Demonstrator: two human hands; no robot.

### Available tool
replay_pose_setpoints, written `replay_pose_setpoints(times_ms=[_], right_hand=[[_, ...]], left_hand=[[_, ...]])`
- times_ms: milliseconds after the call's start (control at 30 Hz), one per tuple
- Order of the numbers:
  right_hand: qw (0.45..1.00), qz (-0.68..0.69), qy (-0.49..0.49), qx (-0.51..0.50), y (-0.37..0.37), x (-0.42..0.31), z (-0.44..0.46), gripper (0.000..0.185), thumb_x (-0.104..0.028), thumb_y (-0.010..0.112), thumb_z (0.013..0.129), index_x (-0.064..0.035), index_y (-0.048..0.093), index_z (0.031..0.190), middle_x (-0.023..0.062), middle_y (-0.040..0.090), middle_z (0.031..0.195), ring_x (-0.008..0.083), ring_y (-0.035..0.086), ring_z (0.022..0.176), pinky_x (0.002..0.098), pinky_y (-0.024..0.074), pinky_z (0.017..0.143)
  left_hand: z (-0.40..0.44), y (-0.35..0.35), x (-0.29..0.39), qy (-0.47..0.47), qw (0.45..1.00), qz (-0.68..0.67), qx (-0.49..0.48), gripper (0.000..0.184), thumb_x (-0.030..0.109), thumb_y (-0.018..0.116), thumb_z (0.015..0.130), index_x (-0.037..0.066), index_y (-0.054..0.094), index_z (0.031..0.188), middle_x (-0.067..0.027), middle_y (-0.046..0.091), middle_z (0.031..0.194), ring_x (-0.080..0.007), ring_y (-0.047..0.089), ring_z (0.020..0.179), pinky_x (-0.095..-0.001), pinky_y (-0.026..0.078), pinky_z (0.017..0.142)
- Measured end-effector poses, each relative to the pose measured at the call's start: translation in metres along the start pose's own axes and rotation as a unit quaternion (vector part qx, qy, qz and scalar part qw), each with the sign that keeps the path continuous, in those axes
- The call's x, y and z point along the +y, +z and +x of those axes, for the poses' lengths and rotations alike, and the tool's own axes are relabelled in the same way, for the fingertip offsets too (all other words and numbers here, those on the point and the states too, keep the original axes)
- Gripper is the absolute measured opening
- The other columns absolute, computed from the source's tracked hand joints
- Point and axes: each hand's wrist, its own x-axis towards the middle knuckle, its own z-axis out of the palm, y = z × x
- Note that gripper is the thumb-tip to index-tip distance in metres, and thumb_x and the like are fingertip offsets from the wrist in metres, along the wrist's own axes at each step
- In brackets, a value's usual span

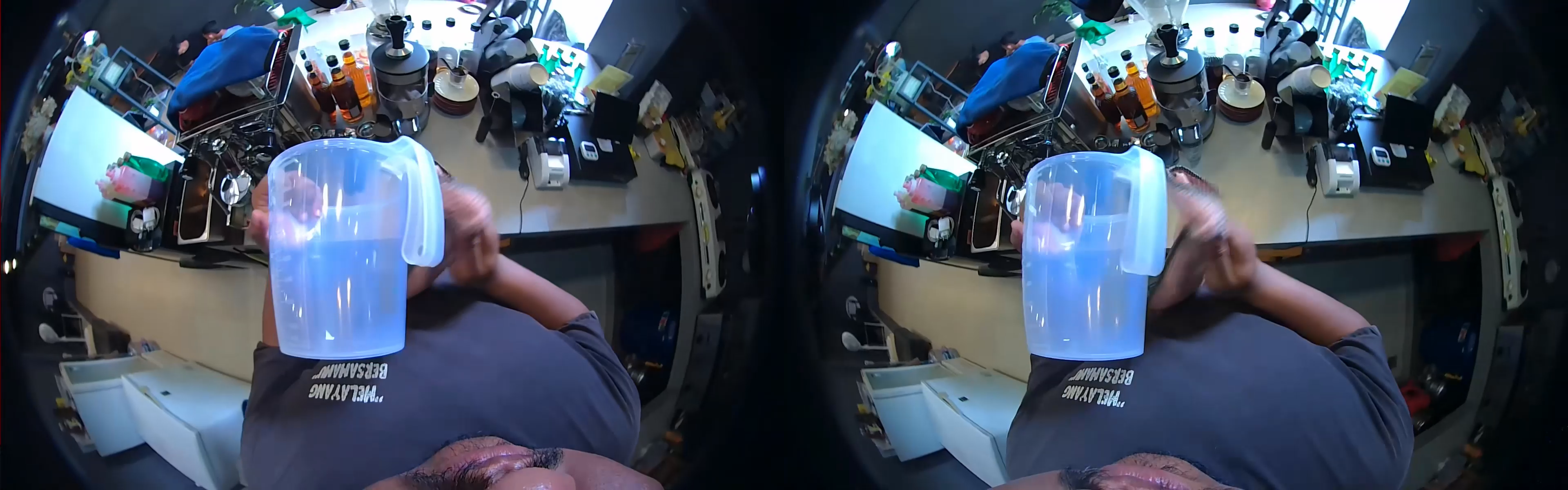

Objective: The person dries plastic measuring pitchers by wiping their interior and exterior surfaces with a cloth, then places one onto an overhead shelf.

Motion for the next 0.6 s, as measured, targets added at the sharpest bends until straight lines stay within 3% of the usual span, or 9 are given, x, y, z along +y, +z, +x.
replay_pose_setpoints(times_ms=[33,67,133,200,233,300,400,467,600], right_hand=[[1.000,-0.016,0.001,0.001,-0.016,0.006,0.007,0.065,-0.038,0.036,0.108,0.0113,0.032,0.151,0.0282,0.052,0.143,0.0377,0.053,0.135,0.0467,0.0426,0.114],[0.989,0.120,0.080,0.027,-0.028,0.004,0.011,0.068,-0.042,0.039,0.108,0.0126,0.034,0.149,0.0280,0.054,0.140,0.0373,0.054,0.133,0.0462,0.0446,0.112],[0.876,0.437,0.171,0.115,-0.046,-0.041,0.063,0.072,-0.047,0.042,0.108,0.0132,0.037,0.147,0.0282,0.058,0.133,0.0367,0.056,0.130,0.0473,0.0470,0.109],[0.952,0.292,0.050,0.079,-0.048,-0.049,0.088,0.067,-0.049,0.040,0.108,0.0070,0.050,0.142,0.0284,0.059,0.137,0.0428,0.050,0.138,0.0522,0.0374,0.116],[0.992,0.115,-0.041,-0.008,-0.057,-0.046,0.096,0.066,-0.049,0.039,0.108,0.0054,0.054,0.140,0.0277,0.059,0.139,0.0437,0.048,0.140,0.0525,0.0340,0.118],[0.986,-0.053,-0.111,-0.109,-0.071,-0.045,0.105,0.064,-0.049,0.038,0.107,0.0025,0.059,0.137,0.0258,0.057,0.144,0.0434,0.043,0.144,0.0521,0.0278,0.121],[0.991,0.015,-0.046,-0.126,-0.086,-0.033,0.114,0.057,-0.040,0.038,0.108,0.0022,0.058,0.141,0.0233,0.050,0.153,0.0388,0.036,0.150,0.0483,0.0209,0.125],[0.980,0.136,0.123,-0.074,-0.089,-0.013,0.109,0.052,-0.030,0.036,0.110,0.0041,0.053,0.145,0.0226,0.044,0.157,0.0387,0.034,0.151,0.0456,0.0208,0.125],[0.959,-0.107,0.217,-0.149,-0.087,-0.036,0.104,0.051,-0.027,0.039,0.111,0.0068,0.045,0.149,0.0268,0.040,0.159,0.0389,0.031,0.152,0.0407,0.0231,0.124]], left_hand=[[0.011,-0.008,-0.001,0.000,0.999,0.017,-0.045,0.072,0.068,0.070,0.085,-0.003,0.058,0.094,-0.0045,0.056,0.069,-0.0158,0.054,0.060,-0.0272,0.043,0.049],[0.016,-0.013,-0.002,0.001,0.995,0.035,-0.089,0.072,0.067,0.070,0.085,-0.003,0.058,0.092,-0.0043,0.055,0.068,-0.0159,0.054,0.059,-0.0272,0.043,0.049],[0.021,0.003,-0.004,-0.021,0.995,0.069,-0.066,0.072,0.067,0.073,0.083,-0.003,0.059,0.088,-0.0046,0.057,0.067,-0.0131,0.055,0.058,-0.0256,0.043,0.050],[0.026,0.010,-0.012,-0.062,0.989,0.106,-0.079,0.073,0.068,0.074,0.081,-0.004,0.060,0.088,-0.0044,0.059,0.069,-0.0108,0.056,0.060,-0.0240,0.043,0.051],[0.028,0.023,-0.018,-0.067,0.985,0.145,-0.058,0.072,0.068,0.076,0.080,-0.003,0.062,0.088,-0.0033,0.061,0.070,-0.0071,0.055,0.061,-0.0205,0.041,0.052],[0.032,0.034,-0.024,-0.076,0.984,0.155,-0.055,0.073,0.069,0.075,0.079,-0.002,0.062,0.087,-0.0020,0.059,0.070,-0.0068,0.054,0.061,-0.0204,0.040,0.053],[0.037,0.038,-0.029,-0.047,0.972,0.219,-0.073,0.073,0.070,0.075,0.077,-0.001,0.062,0.085,0.0000,0.057,0.069,-0.0079,0.052,0.060,-0.0228,0.039,0.055],[0.040,0.055,-0.023,-0.025,0.960,0.258,-0.110,0.071,0.069,0.076,0.076,-0.001,0.061,0.084,0.0007,0.056,0.069,-0.0083,0.050,0.060,-0.0239,0.038,0.056],[0.055,0.095,-0.014,-0.118,0.879,0.440,-0.139,0.047,0.044,0.068,0.091,0.002,0.054,0.075,0.0017,0.049,0.066,-0.0062,0.043,0.066,-0.0267,0.035,0.056]])
